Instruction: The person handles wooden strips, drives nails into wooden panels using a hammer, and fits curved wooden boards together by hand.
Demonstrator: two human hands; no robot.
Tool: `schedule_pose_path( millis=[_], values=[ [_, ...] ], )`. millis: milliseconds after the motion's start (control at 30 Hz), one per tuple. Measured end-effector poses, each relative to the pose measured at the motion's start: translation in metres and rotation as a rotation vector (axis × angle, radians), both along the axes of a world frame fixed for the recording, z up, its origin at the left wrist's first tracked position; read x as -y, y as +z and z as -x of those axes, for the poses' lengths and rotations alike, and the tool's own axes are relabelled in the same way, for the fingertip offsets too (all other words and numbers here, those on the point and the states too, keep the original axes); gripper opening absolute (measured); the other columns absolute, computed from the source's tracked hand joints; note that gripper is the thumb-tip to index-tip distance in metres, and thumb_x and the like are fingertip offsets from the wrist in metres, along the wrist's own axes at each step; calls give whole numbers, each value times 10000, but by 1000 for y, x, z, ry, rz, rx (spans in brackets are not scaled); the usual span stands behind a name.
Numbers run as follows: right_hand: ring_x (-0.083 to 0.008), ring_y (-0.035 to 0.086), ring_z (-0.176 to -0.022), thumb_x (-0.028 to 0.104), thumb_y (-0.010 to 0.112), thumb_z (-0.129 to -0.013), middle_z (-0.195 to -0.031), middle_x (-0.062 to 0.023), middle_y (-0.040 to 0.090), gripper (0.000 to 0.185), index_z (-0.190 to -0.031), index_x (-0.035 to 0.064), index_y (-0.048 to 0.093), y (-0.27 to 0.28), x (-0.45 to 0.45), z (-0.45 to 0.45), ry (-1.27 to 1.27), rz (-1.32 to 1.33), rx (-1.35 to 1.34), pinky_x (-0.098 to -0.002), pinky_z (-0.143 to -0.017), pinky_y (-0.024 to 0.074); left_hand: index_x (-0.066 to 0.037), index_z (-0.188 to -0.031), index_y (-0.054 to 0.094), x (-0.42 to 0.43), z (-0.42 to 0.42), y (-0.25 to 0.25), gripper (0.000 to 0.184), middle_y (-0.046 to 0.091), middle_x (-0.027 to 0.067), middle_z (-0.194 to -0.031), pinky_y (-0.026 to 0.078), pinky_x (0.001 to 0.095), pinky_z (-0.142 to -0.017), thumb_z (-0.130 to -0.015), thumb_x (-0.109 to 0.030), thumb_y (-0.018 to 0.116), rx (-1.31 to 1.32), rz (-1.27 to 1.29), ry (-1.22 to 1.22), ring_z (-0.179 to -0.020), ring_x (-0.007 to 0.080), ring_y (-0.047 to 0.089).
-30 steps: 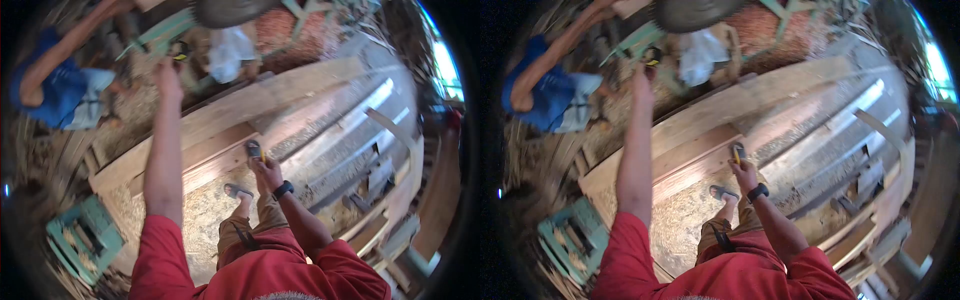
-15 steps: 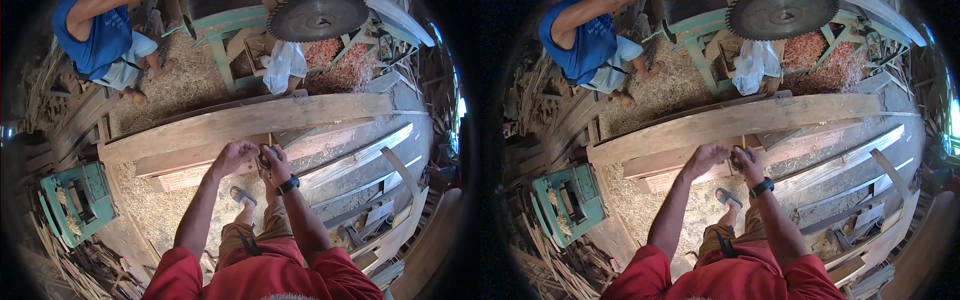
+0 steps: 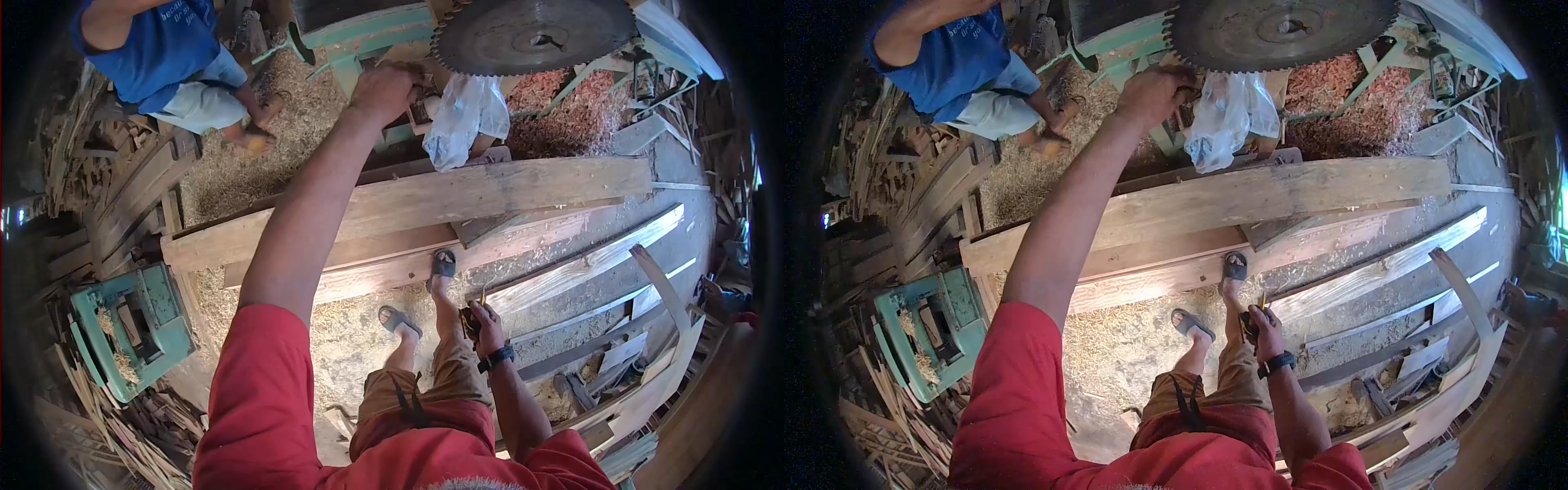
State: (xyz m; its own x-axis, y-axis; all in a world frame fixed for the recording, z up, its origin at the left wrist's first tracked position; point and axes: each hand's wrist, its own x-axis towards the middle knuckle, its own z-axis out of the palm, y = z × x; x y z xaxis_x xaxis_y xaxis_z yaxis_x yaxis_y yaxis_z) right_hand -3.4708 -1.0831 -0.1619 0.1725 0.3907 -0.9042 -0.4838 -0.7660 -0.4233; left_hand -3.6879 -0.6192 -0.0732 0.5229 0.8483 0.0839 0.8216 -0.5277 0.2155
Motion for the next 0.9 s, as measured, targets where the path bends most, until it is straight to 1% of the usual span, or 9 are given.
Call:
schedule_pose_path(
  millis=[133,200,333,400,433,500,600,733,900],
  values=[
    [-52,528,-565,326,749,-947,-733,63,588,205,-909,162,631,-12,11,-7,-24,20,-2,-234,-453,385,-249,-1119,771,-14,-16,15,218,756,59,-1120,568,444,-908,-926,-280,675,-182,123,56,-1021,320,715],
    [-49,547,-590,335,751,-944,-755,70,610,195,-941,170,648,-18,10,-8,-3,10,-6,-228,-464,392,-212,-1068,773,-18,-20,13,198,762,91,-1025,567,462,-881,-923,-300,671,-325,0,16,-996,328,718],
    [-50,585,-614,345,752,-943,-798,61,657,196,-987,174,667,-18,6,-8,4,-8,-21,-218,-474,406,-151,-1029,762,-31,-8,0,205,749,142,-985,561,490,-866,-930,-293,652,-365,18,-38,-974,354,713],
    [-50,596,-626,354,748,-945,-804,62,662,201,-1010,178,678,-20,4,-6,-8,22,2,-215,-475,405,-99,-1009,747,-34,-1,-3,221,738,176,-981,556,508,-860,-937,-271,628,-109,45,-82,-971,379,704],
    [-50,596,-626,354,748,-945,-804,62,662,201,-1010,178,678,-22,5,-5,-7,23,3,-215,-475,405,-99,-1009,747,-32,1,0,221,738,176,-981,556,508,-860,-937,-271,628,-109,46,-81,-971,379,704],
    [-49,606,-643,358,741,-949,-819,59,675,202,-1013,175,683,-24,8,-2,-26,21,17,-217,-478,409,-124,-1148,690,-30,5,2,271,731,176,-1099,541,502,-931,-977,-294,566,55,84,40,-1059,382,687],
    [-49,614,-659,363,739,-948,-826,59,680,209,-1012,171,687,-23,10,-3,-10,29,18,-223,-482,417,-147,-1147,687,-29,14,-4,282,729,176,-1099,536,515,-935,-998,-345,554,179,35,131,-1060,392,681],
    [-53,632,-677,366,739,-945,-855,50,703,218,-1018,166,692,-19,9,0,-24,11,4,-226,-497,440,-187,-1145,697,-22,18,1,266,731,164,-1095,545,504,-920,-995,-362,564,182,-10,50,-1054,380,686],
    [-53,612,-651,370,726,-953,-835,46,690,214,-980,165,674,-21,9,-1,-17,42,6,-215,-490,441,-200,-1152,712,-11,3,8,230,724,148,-1109,563,481,-893,-936,-237,644,34,21,8,-1043,355,697]
  ],
)
